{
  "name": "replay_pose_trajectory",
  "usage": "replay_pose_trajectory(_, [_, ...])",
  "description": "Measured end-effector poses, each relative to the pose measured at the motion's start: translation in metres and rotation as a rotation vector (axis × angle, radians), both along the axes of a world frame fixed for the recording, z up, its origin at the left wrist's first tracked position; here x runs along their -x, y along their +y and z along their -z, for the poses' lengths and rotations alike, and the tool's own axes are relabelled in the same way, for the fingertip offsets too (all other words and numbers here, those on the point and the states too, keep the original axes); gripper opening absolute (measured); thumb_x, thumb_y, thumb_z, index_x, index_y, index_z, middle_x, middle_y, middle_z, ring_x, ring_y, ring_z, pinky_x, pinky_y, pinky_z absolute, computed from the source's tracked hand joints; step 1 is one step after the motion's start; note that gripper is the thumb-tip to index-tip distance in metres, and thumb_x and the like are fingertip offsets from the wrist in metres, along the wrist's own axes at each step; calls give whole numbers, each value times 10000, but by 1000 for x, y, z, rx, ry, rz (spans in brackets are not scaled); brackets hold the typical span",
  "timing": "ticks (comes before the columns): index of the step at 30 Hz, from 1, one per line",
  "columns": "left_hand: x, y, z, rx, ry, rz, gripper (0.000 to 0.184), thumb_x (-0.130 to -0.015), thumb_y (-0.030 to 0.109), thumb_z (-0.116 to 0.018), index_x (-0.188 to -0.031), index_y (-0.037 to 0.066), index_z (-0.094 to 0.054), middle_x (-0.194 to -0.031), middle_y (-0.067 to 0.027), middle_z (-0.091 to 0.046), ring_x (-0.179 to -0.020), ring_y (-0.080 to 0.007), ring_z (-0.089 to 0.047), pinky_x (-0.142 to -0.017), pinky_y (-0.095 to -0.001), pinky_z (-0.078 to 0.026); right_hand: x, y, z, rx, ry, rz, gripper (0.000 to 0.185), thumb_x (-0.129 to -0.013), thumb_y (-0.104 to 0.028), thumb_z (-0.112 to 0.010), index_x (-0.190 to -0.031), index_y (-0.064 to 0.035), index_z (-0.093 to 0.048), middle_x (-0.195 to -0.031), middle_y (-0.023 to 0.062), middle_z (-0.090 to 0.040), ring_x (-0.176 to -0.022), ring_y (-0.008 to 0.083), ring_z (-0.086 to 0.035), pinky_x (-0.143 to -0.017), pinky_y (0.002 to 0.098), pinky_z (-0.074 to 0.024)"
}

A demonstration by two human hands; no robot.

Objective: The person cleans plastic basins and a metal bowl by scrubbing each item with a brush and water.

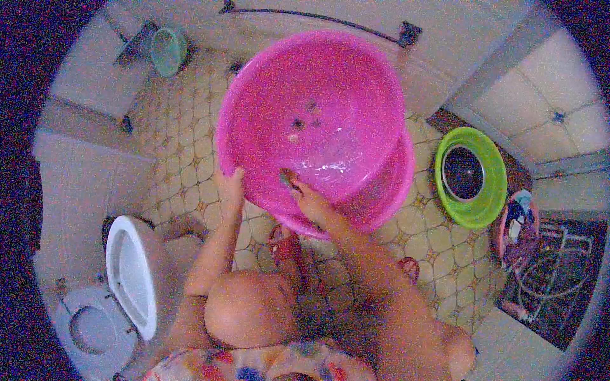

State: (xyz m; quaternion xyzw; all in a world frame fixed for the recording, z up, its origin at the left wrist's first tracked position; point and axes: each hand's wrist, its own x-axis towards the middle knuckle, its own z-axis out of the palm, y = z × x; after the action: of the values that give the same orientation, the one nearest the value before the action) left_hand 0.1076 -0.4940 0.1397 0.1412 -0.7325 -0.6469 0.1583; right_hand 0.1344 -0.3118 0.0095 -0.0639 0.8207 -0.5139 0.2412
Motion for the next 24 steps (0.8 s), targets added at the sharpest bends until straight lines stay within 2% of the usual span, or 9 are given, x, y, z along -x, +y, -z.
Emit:
replay_pose_trajectory(1, [3, 4, -26, 9, -6, 8, 475, -699, 4, -553, -1162, -19, -453, -1015, -111, -565, -923, -213, -542, -837, -322, -418, 1, -4, -19, 12, -49, 0, 468, -906, -336, -402, -1333, -161, -326, -1138, 239, -525, -1097, 344, -493, -925, 382, -373])
replay_pose_trajectory(5, [8, -4, -14, 164, 14, -10, 456, -686, -4, -538, -1137, -25, -474, -1016, -111, -568, -905, -202, -552, -807, -305, -434, 4, 23, -29, -99, -18, -73, 478, -908, -308, -398, -1348, -153, -292, -1146, 238, -522, -1065, 368, -507, -910, 406, -392])
replay_pose_trajectory(7, [4, 2, -20, 128, -17, -2, 451, -684, -4, -538, -1131, -26, -481, -1021, -112, -567, -907, -198, -554, -802, -301, -437, 6, 57, -45, -341, 93, -94, 480, -910, -305, -368, -1363, -187, -258, -1089, 232, -553, -977, 394, -546, -853, 450, -430])
replay_pose_trajectory(9, [3, 1, -13, 176, -27, -27, 459, -684, -13, -534, -1139, -27, -472, -1017, -111, -567, -905, -194, -555, -798, -298, -439, 23, 92, -12, -792, -38, -257, 500, -905, -310, -353, -1375, -209, -217, -1026, 218, -581, -901, 403, -572, -789, 488, -446])
replay_pose_trajectory(12, [2, 5, -13, 123, 3, -42, 473, -685, -25, -530, -1152, -28, -456, -1012, -111, -566, -903, -191, -555, -799, -298, -440, 30, 105, -39, -875, -35, -54, 527, -901, -324, -346, -1383, -176, -192, -991, 218, -591, -890, 384, -585, -780, 484, -448])
replay_pose_trajectory(16, [2, 8, -6, -21, 47, -27, 485, -689, -31, -528, -1165, -32, -438, -1010, -112, -565, -906, -194, -554, -809, -306, -438, 2, 81, -24, -609, 7, 17, 527, -907, -330, -317, -1389, -176, -167, -985, 253, -580, -884, 402, -578, -774, 491, -442])
replay_pose_trajectory(17, [2, 9, -8, 28, 32, -27, 480, -690, -30, -527, -1161, -33, -440, -1010, -114, -565, -907, -196, -554, -810, -307, -437, -8, 66, -15, -537, 3, 15, 520, -909, -328, -309, -1388, -182, -170, -983, 263, -576, -881, 410, -575, -775, 495, -440])
replay_pose_trajectory(21, [1, 6, -5, 134, 28, -23, 471, -691, -31, -525, -1154, -40, -442, -1009, -120, -564, -911, -200, -551, -814, -308, -435, -25, 4, -79, -388, -179, -106, 499, -913, -335, -299, -1377, -201, -174, -993, 294, -556, -903, 445, -550, -805, 515, -413])
replay_pose_trajectory(24, [5, 0, -1, 152, 70, -12, 478, -689, -33, -523, -1159, -44, -437, -1012, -123, -564, -916, -205, -552, -818, -308, -433, -23, -9, -89, -210, -289, -117, 496, -914, -347, -303, -1370, -207, -168, -991, 306, -550, -911, 446, -547, -808, 522, -408])
